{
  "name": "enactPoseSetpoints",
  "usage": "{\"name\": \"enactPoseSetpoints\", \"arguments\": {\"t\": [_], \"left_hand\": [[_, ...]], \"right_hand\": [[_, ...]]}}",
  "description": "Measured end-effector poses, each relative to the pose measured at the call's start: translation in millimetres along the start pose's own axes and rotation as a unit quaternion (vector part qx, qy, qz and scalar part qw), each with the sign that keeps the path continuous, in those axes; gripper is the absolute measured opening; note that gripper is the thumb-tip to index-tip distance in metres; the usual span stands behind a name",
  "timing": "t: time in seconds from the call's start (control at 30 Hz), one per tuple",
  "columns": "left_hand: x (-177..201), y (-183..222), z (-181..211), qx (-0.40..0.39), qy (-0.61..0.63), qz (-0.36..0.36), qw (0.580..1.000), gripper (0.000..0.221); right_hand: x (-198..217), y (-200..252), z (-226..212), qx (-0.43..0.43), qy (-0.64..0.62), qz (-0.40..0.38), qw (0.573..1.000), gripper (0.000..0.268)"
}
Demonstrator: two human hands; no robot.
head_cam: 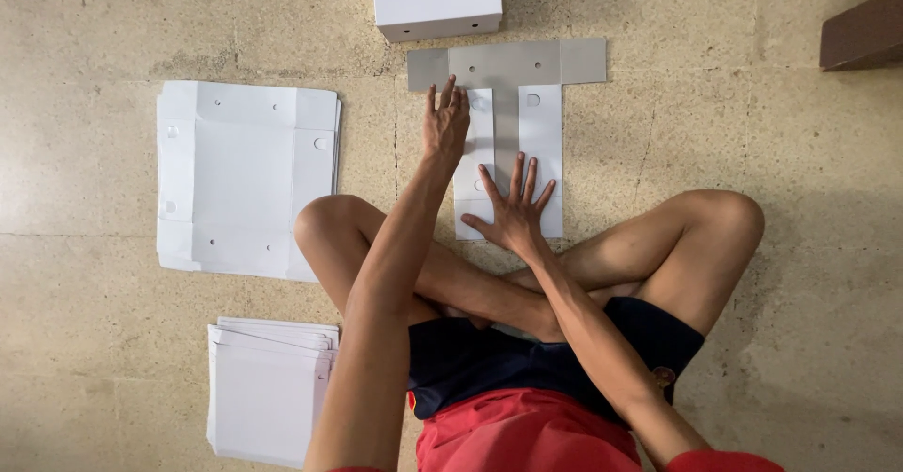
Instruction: Assembling a cardboard box by folding a flat pre-cut sheet along its creases.
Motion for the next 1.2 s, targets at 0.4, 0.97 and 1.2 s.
{"name": "enactPoseSetpoints", "arguments": {"t": [0.4,0.97,1.2], "left_hand": [[-35,61,1,-0.064,0.062,-0.094,0.992,0.137],[-47,74,8,-0.046,0.132,-0.096,0.985,0.142],[-7,62,12,0.002,0.093,-0.109,0.990,0.143]], "right_hand": [[-3,1,1,-0.013,-0.006,-0.019,1.000,0.096],[-4,2,2,-0.004,-0.005,-0.014,1.000,0.096],[-4,2,2,-0.003,-0.002,-0.015,1.000,0.098]]}}
Point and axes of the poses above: each hand's wrist, its own y-axis away from the middle knuckle, its own x-axis out of the back of the hand, z = x × y, the point moved 7 cm from there along -y, towards the middle knuckle, and after that the axes turned 5 degrees about -y, right-handed, at the moved point
